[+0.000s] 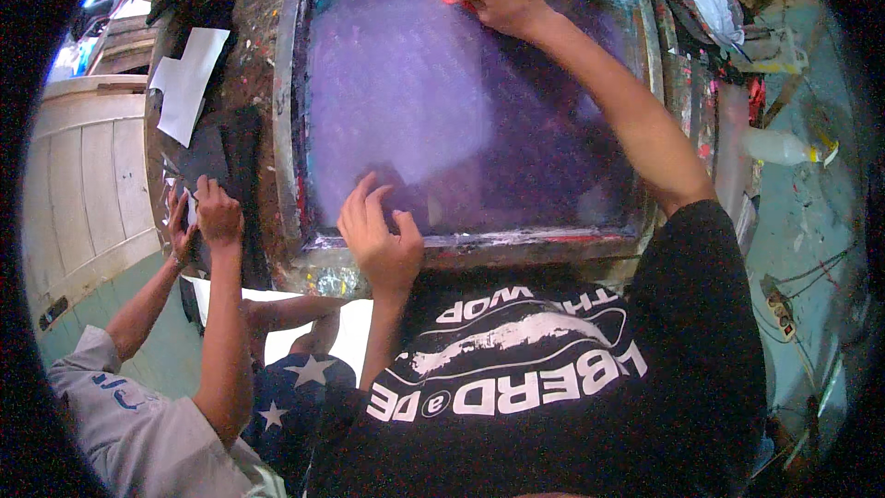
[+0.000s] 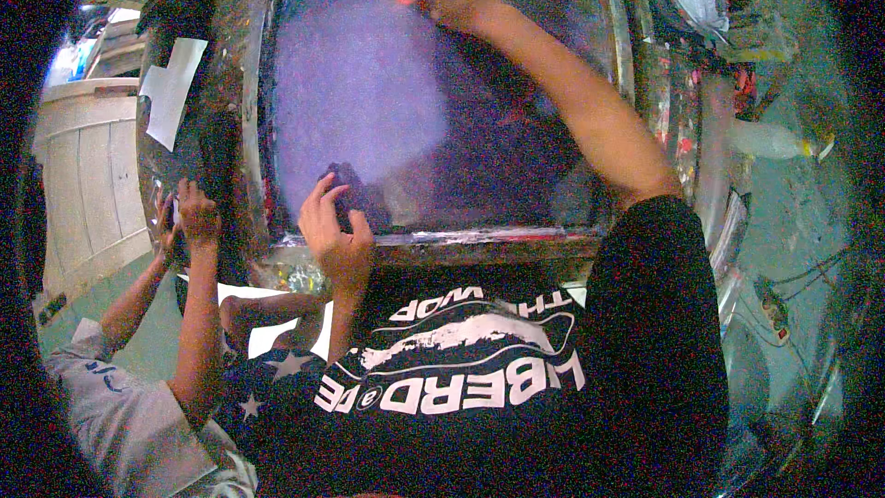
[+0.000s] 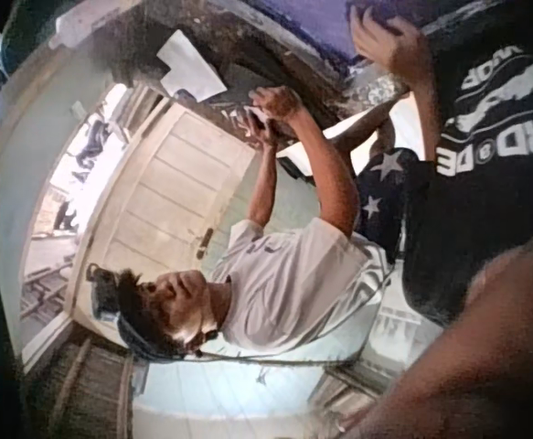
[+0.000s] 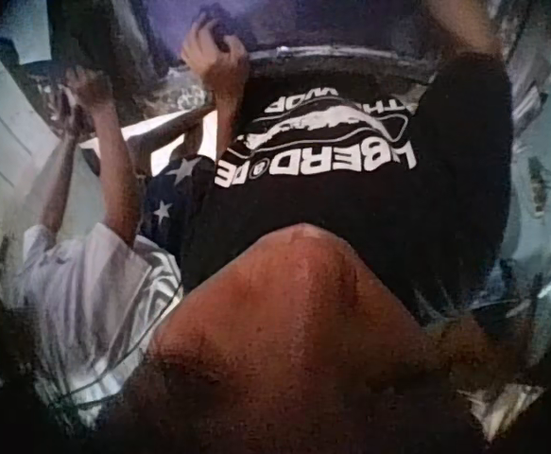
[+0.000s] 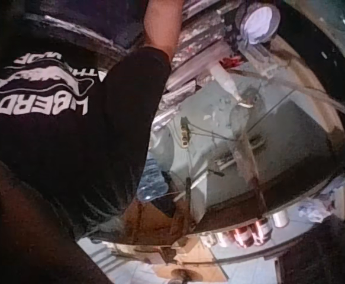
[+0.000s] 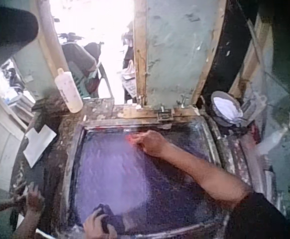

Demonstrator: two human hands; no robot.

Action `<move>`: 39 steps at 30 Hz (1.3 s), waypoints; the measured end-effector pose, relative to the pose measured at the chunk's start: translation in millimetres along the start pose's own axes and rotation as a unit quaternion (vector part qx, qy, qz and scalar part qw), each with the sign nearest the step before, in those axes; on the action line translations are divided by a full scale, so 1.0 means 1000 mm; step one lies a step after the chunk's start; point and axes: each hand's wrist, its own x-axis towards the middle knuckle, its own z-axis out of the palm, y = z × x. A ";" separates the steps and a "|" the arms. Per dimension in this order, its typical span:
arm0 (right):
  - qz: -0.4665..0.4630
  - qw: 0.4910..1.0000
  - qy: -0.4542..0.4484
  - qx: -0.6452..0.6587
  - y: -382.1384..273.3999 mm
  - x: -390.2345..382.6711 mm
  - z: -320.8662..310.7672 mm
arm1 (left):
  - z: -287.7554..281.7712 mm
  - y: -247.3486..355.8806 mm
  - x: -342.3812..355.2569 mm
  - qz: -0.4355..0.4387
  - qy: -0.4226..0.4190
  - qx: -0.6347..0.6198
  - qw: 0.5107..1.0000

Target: The person applies clear tape to the edges of a screen printing frame, then wipes the mesh surface with a red cloth. They place a black stencil with a red logo onto the frame, smooth it down, and apply tape around its edges before lifting the frame.

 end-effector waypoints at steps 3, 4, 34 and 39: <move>0.002 0.990 0.138 0.035 -0.033 -0.024 0.014 | -0.001 -0.001 -0.001 0.010 0.006 -0.006 1.000; 0.001 0.991 0.124 0.044 -0.055 -0.038 0.011 | 0.000 -0.002 -0.001 0.012 0.005 -0.007 1.000; 0.190 0.981 0.039 -0.028 0.037 -0.094 -0.021 | 0.000 -0.010 -0.007 0.030 0.025 -0.004 0.999; 0.315 0.946 -0.009 -0.081 0.033 -0.189 -0.044 | 0.002 -0.005 -0.004 0.052 0.031 -0.029 0.998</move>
